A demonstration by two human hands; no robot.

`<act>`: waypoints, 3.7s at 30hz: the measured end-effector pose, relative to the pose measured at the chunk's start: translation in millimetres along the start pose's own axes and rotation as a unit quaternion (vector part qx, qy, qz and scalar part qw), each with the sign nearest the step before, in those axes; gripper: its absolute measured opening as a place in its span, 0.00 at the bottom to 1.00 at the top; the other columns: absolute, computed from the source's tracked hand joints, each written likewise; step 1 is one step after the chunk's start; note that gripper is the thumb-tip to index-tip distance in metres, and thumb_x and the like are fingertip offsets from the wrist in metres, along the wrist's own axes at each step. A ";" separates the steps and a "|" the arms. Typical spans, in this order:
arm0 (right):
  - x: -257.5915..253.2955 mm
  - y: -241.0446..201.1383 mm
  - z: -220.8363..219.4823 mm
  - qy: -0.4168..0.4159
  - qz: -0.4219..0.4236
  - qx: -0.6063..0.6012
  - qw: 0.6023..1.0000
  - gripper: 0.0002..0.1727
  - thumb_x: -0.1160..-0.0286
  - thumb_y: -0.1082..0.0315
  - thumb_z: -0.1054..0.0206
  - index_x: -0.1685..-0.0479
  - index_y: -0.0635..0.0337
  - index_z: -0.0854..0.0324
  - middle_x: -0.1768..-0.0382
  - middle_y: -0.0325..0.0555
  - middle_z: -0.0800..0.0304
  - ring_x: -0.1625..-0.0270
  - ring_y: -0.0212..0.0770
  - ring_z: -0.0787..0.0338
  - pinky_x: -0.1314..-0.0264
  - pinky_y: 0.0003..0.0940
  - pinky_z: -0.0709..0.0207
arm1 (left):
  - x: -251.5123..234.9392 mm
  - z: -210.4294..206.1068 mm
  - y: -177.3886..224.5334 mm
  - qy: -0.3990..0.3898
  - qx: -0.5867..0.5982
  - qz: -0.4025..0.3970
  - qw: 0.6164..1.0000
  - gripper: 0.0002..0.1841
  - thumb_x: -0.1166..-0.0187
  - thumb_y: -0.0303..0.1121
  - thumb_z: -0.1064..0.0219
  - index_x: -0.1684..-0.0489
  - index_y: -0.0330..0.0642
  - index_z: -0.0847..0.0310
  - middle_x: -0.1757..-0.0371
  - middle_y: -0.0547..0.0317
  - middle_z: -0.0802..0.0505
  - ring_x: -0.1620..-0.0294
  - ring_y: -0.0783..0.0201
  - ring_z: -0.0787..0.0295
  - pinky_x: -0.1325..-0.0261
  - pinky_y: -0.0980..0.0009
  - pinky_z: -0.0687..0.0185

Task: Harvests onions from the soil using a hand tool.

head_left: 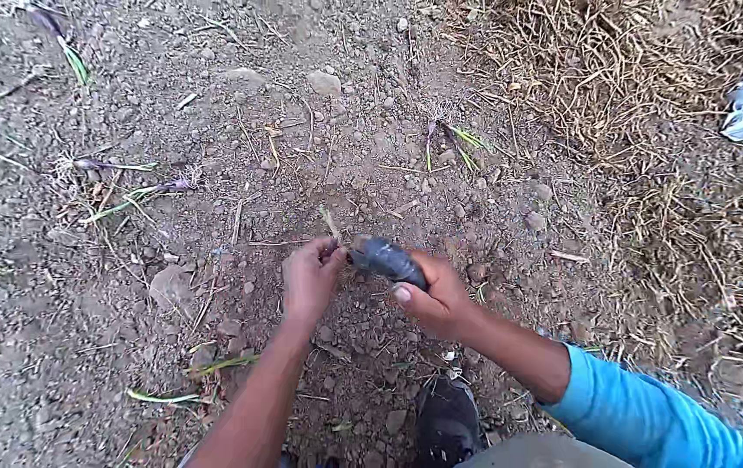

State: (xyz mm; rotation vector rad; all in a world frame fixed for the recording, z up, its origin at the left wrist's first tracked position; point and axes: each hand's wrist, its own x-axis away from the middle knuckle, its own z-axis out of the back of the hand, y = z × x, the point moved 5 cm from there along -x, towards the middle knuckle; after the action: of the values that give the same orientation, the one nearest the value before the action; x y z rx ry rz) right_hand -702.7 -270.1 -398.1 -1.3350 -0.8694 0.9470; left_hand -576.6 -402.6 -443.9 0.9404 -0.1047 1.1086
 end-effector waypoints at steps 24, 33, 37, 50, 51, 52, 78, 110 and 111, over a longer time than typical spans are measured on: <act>8.5 -30.1 98.4 0.171 0.051 -0.031 0.984 0.32 0.16 0.32 0.49 0.65 0.54 0.25 0.84 0.31 0.28 0.83 0.21 0.26 0.82 0.19 0.28 | -57.3 -105.7 103.1 -0.205 -0.391 -0.166 0.882 0.08 0.19 0.27 0.32 0.52 0.36 0.08 0.40 0.39 0.08 0.30 0.36 0.17 0.24 0.35 0.32; 24.5 -14.6 140.4 0.195 0.043 0.030 0.979 0.32 0.16 0.32 0.48 0.67 0.54 0.25 0.85 0.31 0.28 0.84 0.21 0.27 0.83 0.20 0.29 | -137.9 -109.8 151.5 -0.066 -0.238 -0.059 0.967 0.27 0.13 0.51 0.37 0.29 0.36 0.17 0.22 0.32 0.20 0.15 0.29 0.35 0.23 0.24 0.42; 6.9 -79.1 159.2 0.207 0.136 -0.110 0.963 0.26 0.21 0.33 0.41 0.64 0.47 0.22 0.82 0.29 0.24 0.83 0.22 0.24 0.84 0.19 0.29 | -155.8 -115.5 160.8 -0.080 -0.251 -0.014 0.965 0.25 0.09 0.43 0.43 0.25 0.31 0.24 0.25 0.28 0.18 0.20 0.30 0.25 0.24 0.28 0.32; -13.3 -6.7 138.8 0.251 0.012 -0.008 0.968 0.28 0.16 0.37 0.44 0.65 0.55 0.24 0.85 0.30 0.28 0.86 0.23 0.29 0.86 0.20 0.32 | -97.3 -119.6 175.1 -0.145 -0.357 -0.261 0.885 0.07 0.24 0.22 0.30 0.55 0.36 0.07 0.45 0.38 0.07 0.32 0.35 0.18 0.25 0.34 0.37; -2.0 -30.5 148.2 0.247 0.036 -0.020 0.968 0.28 0.16 0.34 0.45 0.66 0.51 0.24 0.84 0.29 0.28 0.86 0.22 0.29 0.86 0.19 0.32 | -95.8 -142.4 165.2 -0.184 -0.391 -0.251 0.866 0.11 0.22 0.22 0.32 0.46 0.36 0.09 0.38 0.39 0.09 0.27 0.36 0.20 0.20 0.35 0.40; 10.2 -49.7 157.7 0.244 0.057 -0.027 0.968 0.28 0.17 0.32 0.46 0.66 0.48 0.24 0.83 0.27 0.28 0.85 0.21 0.28 0.86 0.18 0.31 | -96.8 -159.2 154.9 -0.208 -0.423 -0.233 0.850 0.15 0.18 0.25 0.34 0.36 0.36 0.14 0.32 0.39 0.11 0.23 0.37 0.22 0.17 0.35 0.42; 102.4 -133.4 233.9 0.329 0.178 -0.054 0.926 0.16 0.26 0.45 0.30 0.64 0.46 0.20 0.79 0.30 0.21 0.81 0.27 0.21 0.78 0.22 0.24 | -96.6 -130.3 205.0 -0.289 -0.092 -0.096 0.948 0.12 0.08 0.35 0.42 0.46 0.36 0.18 0.62 0.54 0.06 0.81 0.67 0.19 0.71 0.66 0.16; -48.3 51.9 200.7 0.352 0.012 0.140 0.925 0.27 0.18 0.51 0.44 0.63 0.73 0.17 0.82 0.43 0.20 0.81 0.32 0.22 0.76 0.34 0.26 | -153.8 -95.9 266.1 -0.043 -0.162 -0.187 0.968 0.09 0.20 0.33 0.26 0.49 0.39 0.07 0.47 0.34 0.06 0.40 0.32 0.12 0.36 0.26 0.27; -40.6 43.0 200.2 0.360 0.012 0.116 0.926 0.27 0.18 0.50 0.45 0.64 0.71 0.18 0.83 0.40 0.22 0.82 0.30 0.23 0.77 0.32 0.26 | -146.0 -108.8 266.2 -0.050 -0.177 -0.174 0.967 0.09 0.20 0.33 0.26 0.50 0.40 0.08 0.46 0.33 0.07 0.39 0.30 0.13 0.38 0.24 0.27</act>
State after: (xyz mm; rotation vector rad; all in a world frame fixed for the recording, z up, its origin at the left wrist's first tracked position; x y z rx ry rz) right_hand -905.2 -230.4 -429.2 -1.3426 -0.1678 0.4847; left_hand -898.7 -400.6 -428.3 0.6599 -0.2052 0.6869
